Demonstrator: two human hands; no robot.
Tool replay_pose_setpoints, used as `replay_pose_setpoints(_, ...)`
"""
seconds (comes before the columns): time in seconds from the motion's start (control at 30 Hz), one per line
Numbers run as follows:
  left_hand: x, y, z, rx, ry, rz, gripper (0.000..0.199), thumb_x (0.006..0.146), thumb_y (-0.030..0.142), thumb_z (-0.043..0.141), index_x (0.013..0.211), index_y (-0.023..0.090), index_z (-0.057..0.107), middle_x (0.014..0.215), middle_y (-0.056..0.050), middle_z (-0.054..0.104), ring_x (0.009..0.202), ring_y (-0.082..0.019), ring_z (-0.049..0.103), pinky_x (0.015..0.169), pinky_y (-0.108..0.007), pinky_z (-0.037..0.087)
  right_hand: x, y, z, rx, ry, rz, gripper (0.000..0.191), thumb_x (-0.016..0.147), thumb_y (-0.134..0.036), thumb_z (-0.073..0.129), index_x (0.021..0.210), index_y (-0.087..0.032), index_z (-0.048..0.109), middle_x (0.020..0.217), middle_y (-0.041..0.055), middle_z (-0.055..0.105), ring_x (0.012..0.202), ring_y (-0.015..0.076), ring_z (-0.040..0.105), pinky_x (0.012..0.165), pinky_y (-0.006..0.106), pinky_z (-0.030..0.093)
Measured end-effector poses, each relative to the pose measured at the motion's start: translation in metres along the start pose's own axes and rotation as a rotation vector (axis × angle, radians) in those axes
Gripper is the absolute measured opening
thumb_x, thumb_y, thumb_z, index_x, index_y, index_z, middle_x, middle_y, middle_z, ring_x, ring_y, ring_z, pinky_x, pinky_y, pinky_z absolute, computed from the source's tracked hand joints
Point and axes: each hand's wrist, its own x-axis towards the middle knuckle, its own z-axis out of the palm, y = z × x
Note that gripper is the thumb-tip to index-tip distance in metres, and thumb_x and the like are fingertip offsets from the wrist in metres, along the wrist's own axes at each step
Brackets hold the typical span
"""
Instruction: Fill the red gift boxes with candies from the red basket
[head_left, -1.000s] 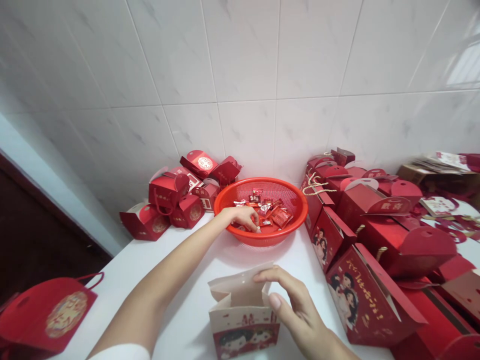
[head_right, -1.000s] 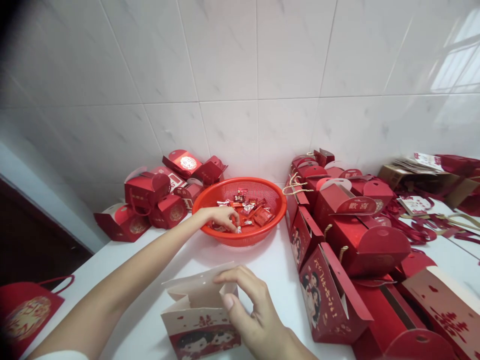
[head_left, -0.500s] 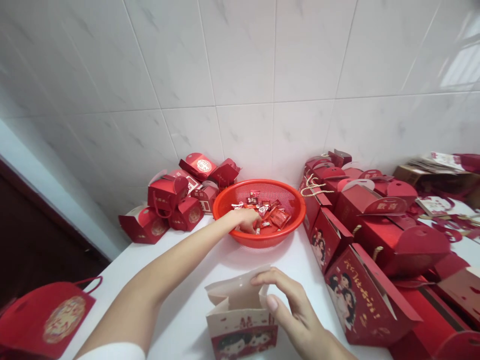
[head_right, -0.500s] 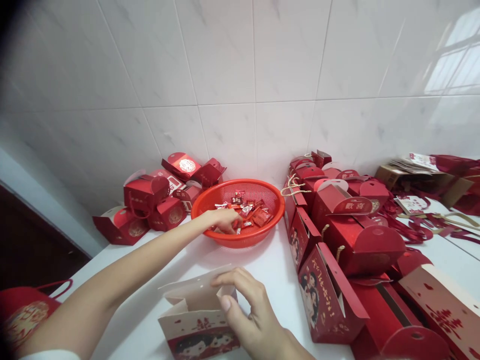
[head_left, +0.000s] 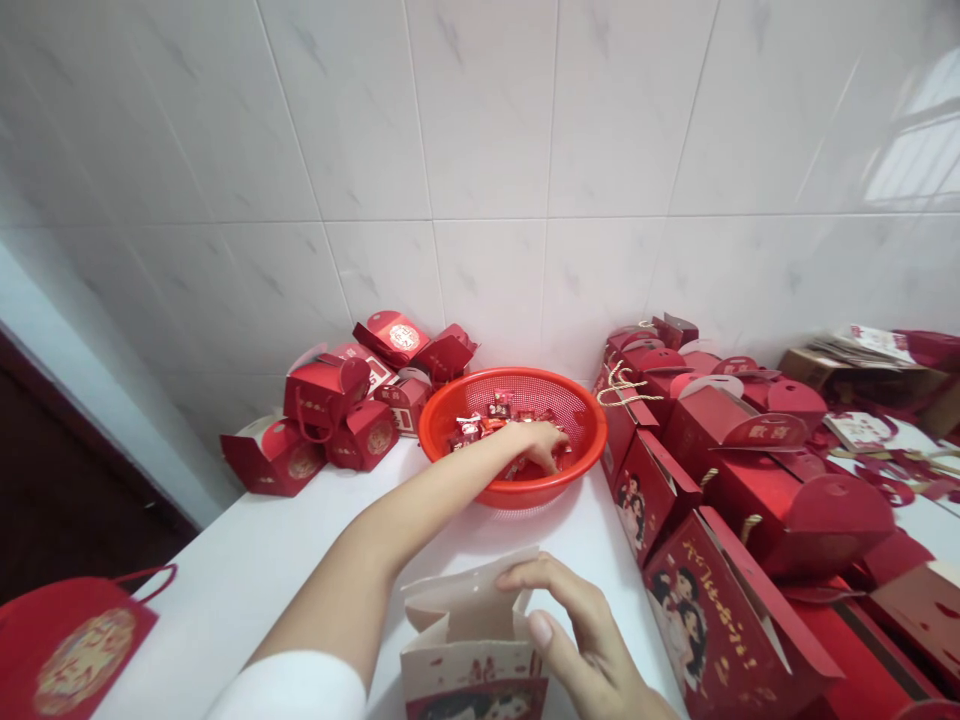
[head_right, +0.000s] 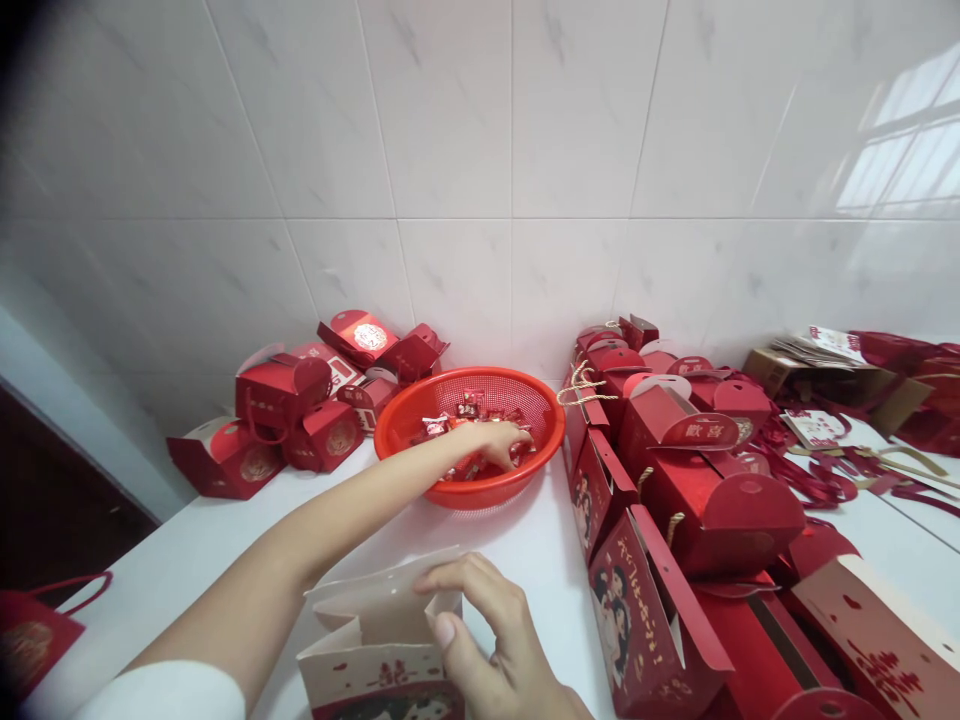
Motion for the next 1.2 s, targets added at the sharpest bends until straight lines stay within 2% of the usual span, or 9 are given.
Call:
replay_pose_setpoints(0.2, -0.007, -0.032, -0.002, -0.114, 0.088, -0.165, 0.018, 0.087, 0.027, 0.069, 0.101, 0.015, 0.07, 0.099, -0.009, 0.072, 0.094, -0.024, 0.069, 0.085, -0.033, 0.054, 0.005, -0.011, 0.001, -0.001, 0.048, -0.105, 0.028, 0.104, -0.042, 0.044, 0.114, -0.024, 0.063, 0.099, 0.0036, 0.067, 0.093, 0.0152, 0.065, 0.084, 0.024, 0.051)
replay_pose_setpoints(0.3, -0.01, -0.046, -0.007, -0.192, 0.157, -0.208, 0.024, 0.097, 0.034, 0.06, 0.108, 0.013, 0.066, 0.105, -0.007, 0.069, 0.091, -0.02, 0.067, 0.083, -0.037, 0.057, 0.007, -0.013, 0.001, -0.006, 0.054, -0.108, 0.027, 0.104, -0.041, 0.043, 0.112, -0.024, 0.063, 0.098, 0.0034, 0.068, 0.091, 0.0148, 0.065, 0.083, 0.024, 0.051)
replay_pose_setpoints(0.4, -0.01, -0.053, -0.008, -0.236, 0.235, -0.224, 0.029, 0.098, 0.037, 0.06, 0.117, 0.015, 0.063, 0.116, -0.008, 0.065, 0.097, -0.021, 0.065, 0.084, -0.039, 0.058, 0.007, -0.012, 0.0, -0.022, 0.053, -0.098, 0.03, 0.105, -0.044, 0.041, 0.11, -0.024, 0.063, 0.097, 0.0038, 0.068, 0.09, 0.0155, 0.065, 0.081, 0.024, 0.051)
replay_pose_setpoints(0.53, -0.01, -0.053, -0.005, -0.248, 0.276, -0.214, 0.032, 0.097, 0.039, 0.061, 0.114, 0.013, 0.064, 0.112, -0.007, 0.066, 0.095, -0.022, 0.066, 0.081, -0.039, 0.058, 0.007, -0.011, 0.0, -0.032, 0.05, -0.094, 0.032, 0.105, -0.044, 0.04, 0.11, -0.023, 0.063, 0.098, 0.0043, 0.068, 0.092, 0.016, 0.066, 0.083, 0.025, 0.051)
replay_pose_setpoints(0.7, -0.008, -0.038, -0.002, -0.181, 0.241, -0.133, 0.028, 0.081, 0.024, 0.073, 0.108, 0.018, 0.072, 0.103, -0.004, 0.073, 0.095, -0.02, 0.068, 0.083, -0.028, 0.053, 0.006, -0.009, 0.001, -0.026, 0.041, -0.093, 0.031, 0.105, -0.043, 0.04, 0.11, -0.022, 0.063, 0.097, 0.0045, 0.068, 0.091, 0.0157, 0.066, 0.083, 0.025, 0.051)
replay_pose_setpoints(0.83, 0.0, -0.018, -0.005, -0.075, 0.172, -0.008, 0.054, 0.069, 0.008, 0.068, 0.118, 0.03, 0.071, 0.124, -0.001, 0.071, 0.113, -0.024, 0.065, 0.092, -0.027, 0.049, 0.002, -0.006, 0.0, -0.044, 0.036, -0.09, 0.026, 0.104, -0.037, 0.044, 0.115, -0.023, 0.062, 0.104, 0.0055, 0.068, 0.098, 0.017, 0.066, 0.089, 0.027, 0.052)
replay_pose_setpoints(0.93, 0.008, -0.004, -0.004, -0.014, 0.102, 0.04, 0.058, 0.066, 0.005, 0.068, 0.115, 0.034, 0.071, 0.13, 0.0, 0.068, 0.119, -0.026, 0.062, 0.096, -0.029, 0.048, -0.001, -0.004, -0.002, -0.055, 0.029, -0.078, 0.024, 0.104, -0.034, 0.045, 0.118, -0.024, 0.062, 0.107, 0.006, 0.068, 0.101, 0.0182, 0.066, 0.092, 0.028, 0.052)
replay_pose_setpoints(1.07, 0.015, -0.001, 0.001, 0.009, 0.07, -0.019, 0.049, 0.066, 0.007, 0.07, 0.11, 0.028, 0.073, 0.119, -0.008, 0.073, 0.108, -0.029, 0.067, 0.091, -0.034, 0.051, -0.003, -0.005, -0.004, -0.082, 0.045, -0.046, 0.025, 0.104, -0.035, 0.045, 0.119, -0.025, 0.062, 0.109, 0.0072, 0.069, 0.103, 0.0202, 0.067, 0.092, 0.03, 0.054)
replay_pose_setpoints(1.2, 0.011, -0.016, 0.001, -0.066, 0.06, -0.14, 0.025, 0.055, 0.012, 0.079, 0.078, 0.02, 0.075, 0.082, -0.009, 0.075, 0.081, -0.029, 0.07, 0.075, -0.033, 0.053, -0.001, -0.01, -0.004, -0.094, 0.035, -0.033, 0.027, 0.105, -0.039, 0.043, 0.117, -0.024, 0.063, 0.109, 0.0071, 0.07, 0.103, 0.0194, 0.067, 0.091, 0.029, 0.053)
